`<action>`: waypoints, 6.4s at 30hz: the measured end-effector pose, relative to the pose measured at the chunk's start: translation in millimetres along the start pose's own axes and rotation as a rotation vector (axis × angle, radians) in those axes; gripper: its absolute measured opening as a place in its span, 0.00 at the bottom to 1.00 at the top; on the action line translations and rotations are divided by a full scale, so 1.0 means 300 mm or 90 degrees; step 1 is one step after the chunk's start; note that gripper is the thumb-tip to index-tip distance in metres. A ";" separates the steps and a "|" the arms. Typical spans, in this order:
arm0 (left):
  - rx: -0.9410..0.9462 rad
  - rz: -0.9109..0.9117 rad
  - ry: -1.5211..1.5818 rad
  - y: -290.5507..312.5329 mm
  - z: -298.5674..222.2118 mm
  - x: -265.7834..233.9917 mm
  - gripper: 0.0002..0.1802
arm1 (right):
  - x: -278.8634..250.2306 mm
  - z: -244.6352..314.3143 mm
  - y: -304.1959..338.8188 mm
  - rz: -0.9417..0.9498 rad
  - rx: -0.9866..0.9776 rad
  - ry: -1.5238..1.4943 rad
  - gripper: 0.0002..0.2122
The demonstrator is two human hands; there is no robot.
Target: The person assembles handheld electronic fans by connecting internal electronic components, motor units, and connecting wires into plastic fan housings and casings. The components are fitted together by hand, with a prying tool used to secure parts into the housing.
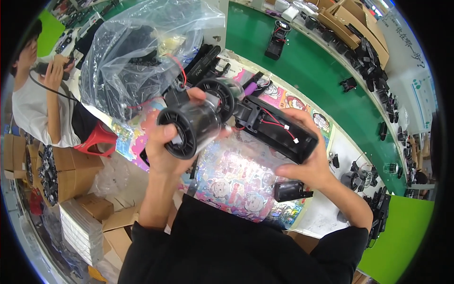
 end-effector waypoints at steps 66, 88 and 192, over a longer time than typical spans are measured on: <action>-0.217 -0.045 -0.306 -0.094 0.174 0.170 0.36 | -0.125 -0.081 0.281 -0.038 0.177 -0.100 0.15; 0.126 0.300 -0.241 -0.052 0.194 0.279 0.48 | -0.154 -0.097 0.559 -0.228 0.257 -0.066 0.12; -0.616 0.286 0.156 -0.044 0.698 0.176 0.41 | -1.393 0.251 0.924 -0.607 0.418 0.756 0.22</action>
Point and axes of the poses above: each hand's wrist, its own y-axis away from the middle knuckle, its own x-axis out of the palm, z = x × y, the point moved 7 cm from there along -y, towards the middle knuckle, and after that the axes turned 12 degrees about -x, right-handed, at the moved point
